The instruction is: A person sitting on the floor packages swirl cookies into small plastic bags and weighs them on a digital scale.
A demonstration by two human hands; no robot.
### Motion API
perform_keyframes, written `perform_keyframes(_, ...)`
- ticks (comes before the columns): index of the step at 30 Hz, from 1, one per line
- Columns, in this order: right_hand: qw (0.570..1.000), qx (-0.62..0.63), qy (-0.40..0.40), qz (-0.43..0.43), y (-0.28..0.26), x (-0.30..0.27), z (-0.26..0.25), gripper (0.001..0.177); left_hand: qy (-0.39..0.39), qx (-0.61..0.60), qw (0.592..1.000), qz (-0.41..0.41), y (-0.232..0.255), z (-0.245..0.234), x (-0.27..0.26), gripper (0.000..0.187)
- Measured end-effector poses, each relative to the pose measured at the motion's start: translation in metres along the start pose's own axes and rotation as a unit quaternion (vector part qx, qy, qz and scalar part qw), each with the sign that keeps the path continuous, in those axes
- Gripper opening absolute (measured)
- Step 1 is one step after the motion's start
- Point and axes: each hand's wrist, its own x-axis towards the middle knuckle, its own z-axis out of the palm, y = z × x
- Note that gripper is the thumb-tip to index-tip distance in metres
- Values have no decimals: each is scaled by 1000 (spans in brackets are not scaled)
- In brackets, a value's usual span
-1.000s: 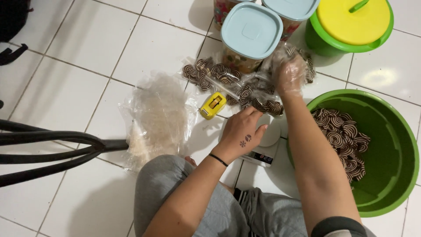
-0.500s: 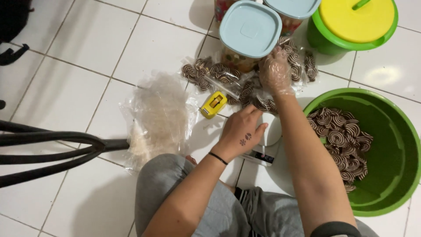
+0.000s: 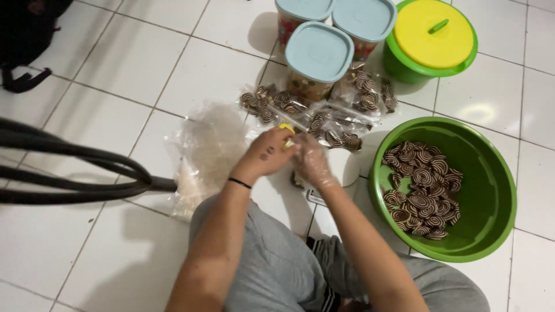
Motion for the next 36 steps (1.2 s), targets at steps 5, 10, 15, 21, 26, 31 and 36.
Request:
perform_keyframes(5,991,-79,-80,-66,-68,11,42,46,20,14,988,-155,-74,-51,-31,48)
perform_keyframes(10,958,-141,-229,-96,-114,27,91,78,65,40,953,-293,-173,-43,-78,64)
perform_keyframes(15,888,-274,-354,-108,-119,30,123,87,-6,13,930,-368,-238,5,-103,77)
perform_keyframes(21,903,-312,-251,-158,-86,25,161,18,68,22,935,-348,-218,5,-110,54)
perform_keyframes(26,961,-158,-216,-72,-106,26,130,18,120,21,920,-373,-220,6,-105,57)
perform_keyframes(31,983,-36,-178,25,-100,23,113,19,178,-10,895,-409,-198,-1,-100,56)
perform_keyframes(36,954,271,-67,112,-138,26,48,21,233,-155,869,-408,-209,3,-87,80)
